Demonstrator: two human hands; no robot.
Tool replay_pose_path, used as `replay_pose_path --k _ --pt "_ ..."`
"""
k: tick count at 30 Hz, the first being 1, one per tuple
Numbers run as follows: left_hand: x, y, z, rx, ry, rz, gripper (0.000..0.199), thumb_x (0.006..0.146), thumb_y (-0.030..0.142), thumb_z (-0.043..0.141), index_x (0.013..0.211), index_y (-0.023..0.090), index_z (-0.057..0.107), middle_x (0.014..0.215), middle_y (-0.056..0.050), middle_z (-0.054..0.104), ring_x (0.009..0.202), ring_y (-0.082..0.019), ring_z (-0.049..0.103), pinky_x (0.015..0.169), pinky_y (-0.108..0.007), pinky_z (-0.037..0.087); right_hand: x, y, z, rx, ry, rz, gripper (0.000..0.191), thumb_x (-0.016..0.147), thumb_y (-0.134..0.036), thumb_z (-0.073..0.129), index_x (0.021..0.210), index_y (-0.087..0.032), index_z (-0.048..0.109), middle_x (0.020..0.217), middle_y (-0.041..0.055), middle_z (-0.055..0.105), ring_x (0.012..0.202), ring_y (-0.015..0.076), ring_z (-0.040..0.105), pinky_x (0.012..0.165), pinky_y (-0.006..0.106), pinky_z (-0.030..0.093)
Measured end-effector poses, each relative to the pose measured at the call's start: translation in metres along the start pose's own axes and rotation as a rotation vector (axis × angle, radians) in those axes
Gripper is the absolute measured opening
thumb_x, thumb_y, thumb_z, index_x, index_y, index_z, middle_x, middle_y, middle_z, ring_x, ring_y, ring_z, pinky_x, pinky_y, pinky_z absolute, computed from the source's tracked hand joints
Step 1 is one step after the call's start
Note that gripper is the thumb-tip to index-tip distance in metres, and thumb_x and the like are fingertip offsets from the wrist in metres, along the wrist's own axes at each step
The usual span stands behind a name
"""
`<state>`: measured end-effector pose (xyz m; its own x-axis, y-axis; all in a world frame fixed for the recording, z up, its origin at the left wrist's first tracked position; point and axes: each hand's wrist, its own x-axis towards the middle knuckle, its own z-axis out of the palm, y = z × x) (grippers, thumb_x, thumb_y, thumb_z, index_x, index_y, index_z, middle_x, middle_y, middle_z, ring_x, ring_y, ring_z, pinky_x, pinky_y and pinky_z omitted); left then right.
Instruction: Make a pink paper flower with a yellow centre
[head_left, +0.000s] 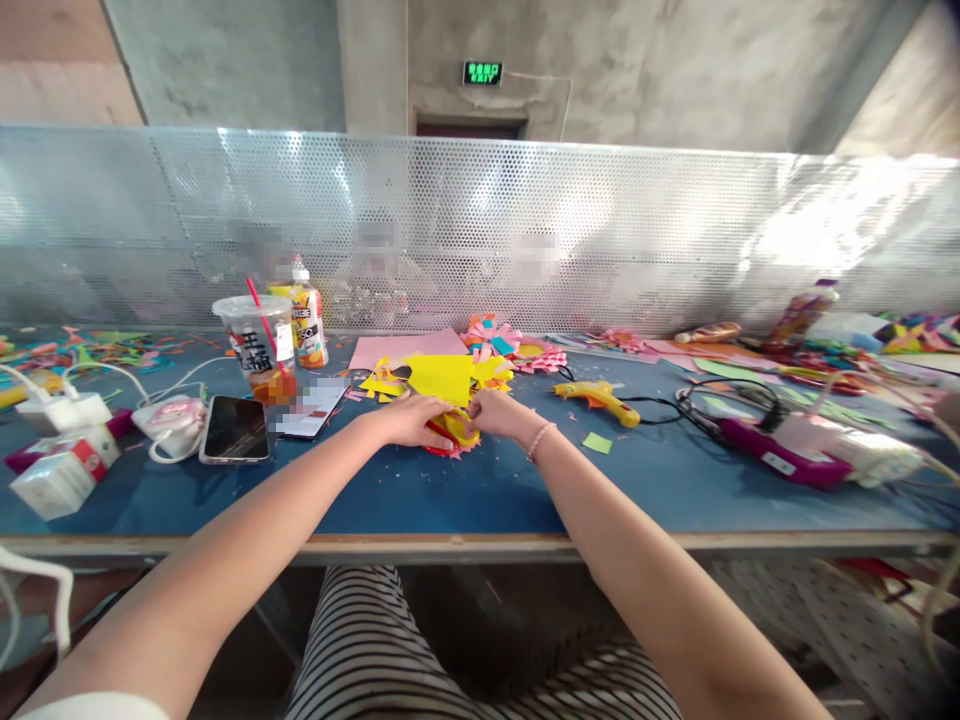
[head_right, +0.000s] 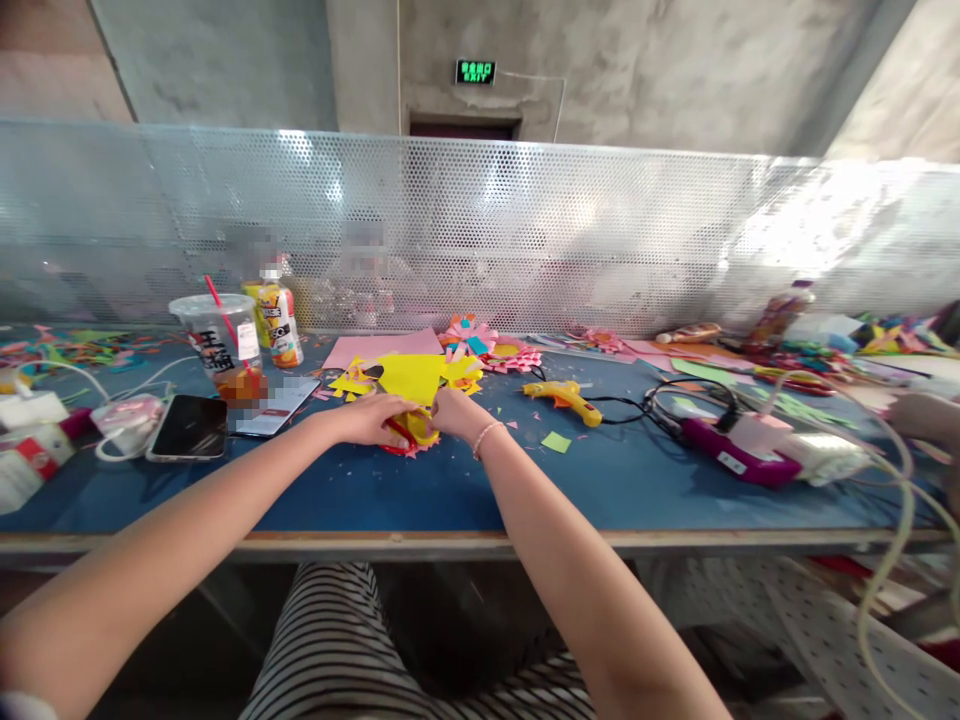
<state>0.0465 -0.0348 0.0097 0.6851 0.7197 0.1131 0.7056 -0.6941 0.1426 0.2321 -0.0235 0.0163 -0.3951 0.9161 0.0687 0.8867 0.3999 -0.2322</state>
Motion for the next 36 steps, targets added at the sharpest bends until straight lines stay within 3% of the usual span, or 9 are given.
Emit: replay_pose_path --k 9,15,17,23,27,30,36 --pt "0.000 0.002 -0.003 0.036 -0.035 -0.008 0.069 0.067 0.064 0.047 0.126 0.027 0.041 0.122 -0.008 0.052 0.113 -0.027 0.045 0.096 -0.041 0.027 0.000 -0.001 -0.004 0.015 -0.015 0.015 0.011 0.060 -0.021 0.059 0.059 -0.012 0.064 0.055 0.0014 0.059 0.051 0.0102 0.047 0.044 0.020 0.029" --pt "-0.002 0.001 -0.001 0.069 0.022 0.025 0.068 0.071 0.064 0.043 0.126 0.025 0.040 0.132 -0.008 0.044 0.121 -0.025 0.038 0.100 -0.040 0.024 0.002 0.000 0.000 0.023 0.016 0.067 0.015 0.063 -0.027 0.057 0.061 -0.014 0.064 0.058 0.0025 0.060 0.054 0.0127 0.051 0.045 0.021 0.032" --pt "-0.001 0.003 -0.004 0.098 0.129 0.062 0.059 0.076 0.060 0.039 0.123 0.023 0.044 0.131 -0.008 0.045 0.121 -0.023 0.038 0.100 -0.039 0.024 0.002 -0.001 0.000 0.015 0.027 0.083 0.019 0.066 -0.030 0.056 0.060 -0.014 0.064 0.058 0.0044 0.061 0.055 0.0142 0.053 0.046 0.022 0.034" --pt "-0.004 0.001 -0.019 0.083 0.626 0.039 0.039 0.088 0.038 0.028 0.108 0.018 0.054 0.113 -0.008 0.056 0.110 -0.019 0.046 0.096 -0.036 0.033 0.004 -0.003 0.003 0.059 0.158 0.047 0.028 0.076 -0.038 0.052 0.076 -0.014 0.065 0.061 0.0078 0.062 0.063 0.0173 0.057 0.053 0.022 0.037" --pt "-0.010 -0.007 -0.021 0.084 0.745 0.037 0.033 0.087 0.032 0.029 0.101 0.017 0.056 0.101 -0.008 0.057 0.099 -0.019 0.049 0.089 -0.035 0.038 0.006 -0.004 0.007 0.049 0.177 0.028 0.026 0.078 -0.035 0.051 0.083 -0.012 0.062 0.072 0.0106 0.064 0.068 0.0175 0.057 0.055 0.022 0.036" --pt "-0.012 -0.010 -0.020 0.073 0.832 0.046 0.031 0.087 0.028 0.028 0.100 0.017 0.054 0.097 -0.008 0.056 0.096 -0.018 0.049 0.088 -0.034 0.039 0.005 -0.005 0.007 0.055 0.229 0.006 0.020 0.078 -0.021 0.046 0.088 -0.009 0.058 0.078 0.0100 0.063 0.067 0.0143 0.055 0.055 0.020 0.035" --pt "-0.022 -0.019 -0.015 0.247 1.048 0.012 0.032 0.083 0.029 0.035 0.111 0.018 0.047 0.112 -0.013 0.048 0.107 -0.023 0.043 0.094 -0.042 0.032 0.005 0.001 -0.001 0.066 0.349 -0.041 0.022 0.078 -0.013 0.038 0.092 -0.009 0.054 0.084 0.0112 0.061 0.075 0.0157 0.054 0.063 0.022 0.036"
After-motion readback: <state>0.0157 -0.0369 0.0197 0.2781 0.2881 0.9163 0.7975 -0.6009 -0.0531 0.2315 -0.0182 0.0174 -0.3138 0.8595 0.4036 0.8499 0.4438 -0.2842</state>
